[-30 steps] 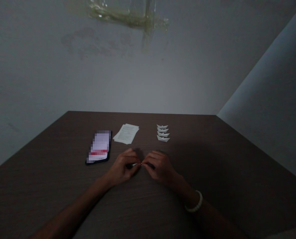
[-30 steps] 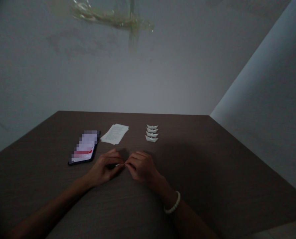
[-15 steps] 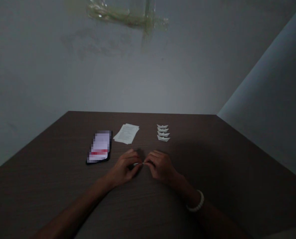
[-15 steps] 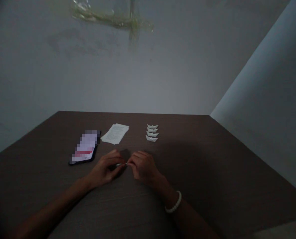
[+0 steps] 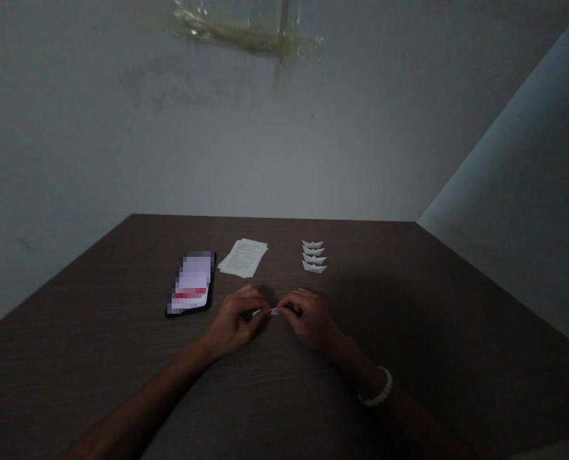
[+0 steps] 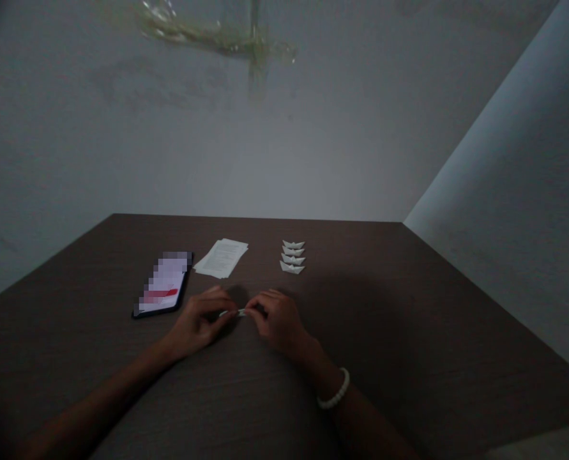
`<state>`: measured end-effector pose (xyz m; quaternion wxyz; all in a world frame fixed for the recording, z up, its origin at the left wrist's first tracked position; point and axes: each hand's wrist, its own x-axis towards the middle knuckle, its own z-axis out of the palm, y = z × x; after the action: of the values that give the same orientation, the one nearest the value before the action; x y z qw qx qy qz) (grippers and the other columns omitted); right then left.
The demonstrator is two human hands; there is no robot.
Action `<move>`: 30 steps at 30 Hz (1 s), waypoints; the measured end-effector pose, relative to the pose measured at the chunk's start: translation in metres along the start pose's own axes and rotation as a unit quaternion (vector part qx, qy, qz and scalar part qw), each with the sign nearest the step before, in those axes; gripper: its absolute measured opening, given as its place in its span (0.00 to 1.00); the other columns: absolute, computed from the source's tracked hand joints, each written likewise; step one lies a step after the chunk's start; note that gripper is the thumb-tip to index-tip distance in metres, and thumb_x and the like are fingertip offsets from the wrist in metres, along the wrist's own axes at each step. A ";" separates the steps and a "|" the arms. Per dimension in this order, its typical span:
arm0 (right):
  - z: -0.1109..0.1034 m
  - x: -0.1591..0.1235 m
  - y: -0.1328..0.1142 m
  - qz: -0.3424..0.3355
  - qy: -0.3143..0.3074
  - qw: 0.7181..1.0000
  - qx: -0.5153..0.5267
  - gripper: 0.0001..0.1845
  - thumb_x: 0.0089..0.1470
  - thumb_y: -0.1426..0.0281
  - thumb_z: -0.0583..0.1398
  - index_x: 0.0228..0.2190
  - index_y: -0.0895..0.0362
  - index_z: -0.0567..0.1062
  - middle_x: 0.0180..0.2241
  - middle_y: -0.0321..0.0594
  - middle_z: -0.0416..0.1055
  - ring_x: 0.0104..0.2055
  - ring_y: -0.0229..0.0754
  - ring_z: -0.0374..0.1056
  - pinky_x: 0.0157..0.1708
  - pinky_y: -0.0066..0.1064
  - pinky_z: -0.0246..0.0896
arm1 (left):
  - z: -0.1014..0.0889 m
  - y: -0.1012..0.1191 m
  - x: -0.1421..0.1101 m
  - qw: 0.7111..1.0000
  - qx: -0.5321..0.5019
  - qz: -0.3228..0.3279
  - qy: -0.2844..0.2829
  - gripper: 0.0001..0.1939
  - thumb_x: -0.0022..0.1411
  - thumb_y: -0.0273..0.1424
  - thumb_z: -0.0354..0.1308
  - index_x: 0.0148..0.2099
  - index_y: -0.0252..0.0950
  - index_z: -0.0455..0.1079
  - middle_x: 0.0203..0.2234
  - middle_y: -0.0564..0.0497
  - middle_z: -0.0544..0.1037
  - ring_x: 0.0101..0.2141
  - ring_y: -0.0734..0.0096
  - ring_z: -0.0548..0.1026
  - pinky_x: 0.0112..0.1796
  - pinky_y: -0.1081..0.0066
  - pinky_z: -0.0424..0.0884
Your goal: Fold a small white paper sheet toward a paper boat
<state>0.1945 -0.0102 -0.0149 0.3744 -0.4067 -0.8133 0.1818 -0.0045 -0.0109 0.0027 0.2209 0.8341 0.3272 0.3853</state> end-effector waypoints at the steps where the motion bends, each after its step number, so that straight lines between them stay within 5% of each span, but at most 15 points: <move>1: 0.000 0.000 0.001 0.008 0.001 1.000 -0.002 0.02 0.53 0.75 0.63 0.29 0.57 0.76 0.27 0.35 0.73 0.29 0.36 0.64 0.32 0.27 0.55 | 0.000 0.000 0.000 1.000 0.001 -0.002 -0.001 0.11 0.64 0.30 0.54 0.32 0.34 0.74 0.26 0.50 0.73 0.31 0.70 0.69 0.33 0.70 0.63; 12: 0.002 0.001 0.013 0.026 -0.017 0.999 -0.022 0.04 0.54 0.75 0.62 0.30 0.56 0.78 0.31 0.36 0.77 0.33 0.38 0.69 0.38 0.29 0.57 | 0.008 -0.016 -0.004 0.990 0.096 -0.008 -0.101 0.12 0.67 0.27 0.49 0.35 0.34 0.73 0.28 0.48 0.74 0.34 0.66 0.69 0.36 0.68 0.64; 17: 0.001 0.001 0.015 -0.002 -0.030 0.997 -0.077 0.05 0.57 0.73 0.60 0.31 0.56 0.77 0.31 0.36 0.76 0.34 0.39 0.67 0.39 0.31 0.56 | 0.011 -0.015 -0.005 0.985 0.140 -0.006 -0.104 0.12 0.65 0.27 0.50 0.47 0.36 0.73 0.34 0.46 0.74 0.39 0.63 0.69 0.41 0.64 0.65; 24: 0.001 0.001 0.016 0.006 -0.043 0.993 -0.105 0.05 0.58 0.71 0.60 0.32 0.55 0.78 0.32 0.38 0.74 0.36 0.39 0.66 0.39 0.30 0.57 | 0.008 -0.005 -0.002 0.971 0.195 0.012 -0.137 0.12 0.65 0.27 0.49 0.41 0.35 0.75 0.30 0.46 0.69 0.36 0.62 0.65 0.36 0.66 0.64; 30: -0.002 0.000 0.013 0.013 -0.045 0.991 -0.129 0.05 0.58 0.70 0.61 0.32 0.55 0.78 0.33 0.37 0.73 0.37 0.40 0.65 0.38 0.30 0.58 | 0.006 -0.003 -0.001 0.958 0.242 0.032 -0.149 0.13 0.64 0.26 0.49 0.46 0.37 0.74 0.34 0.46 0.68 0.37 0.62 0.64 0.36 0.65 0.63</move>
<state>0.2027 -0.0019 -0.0215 0.2792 -0.4537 -0.8405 0.0987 -0.0014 -0.0103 -0.0035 0.0461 0.9206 0.3474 0.1724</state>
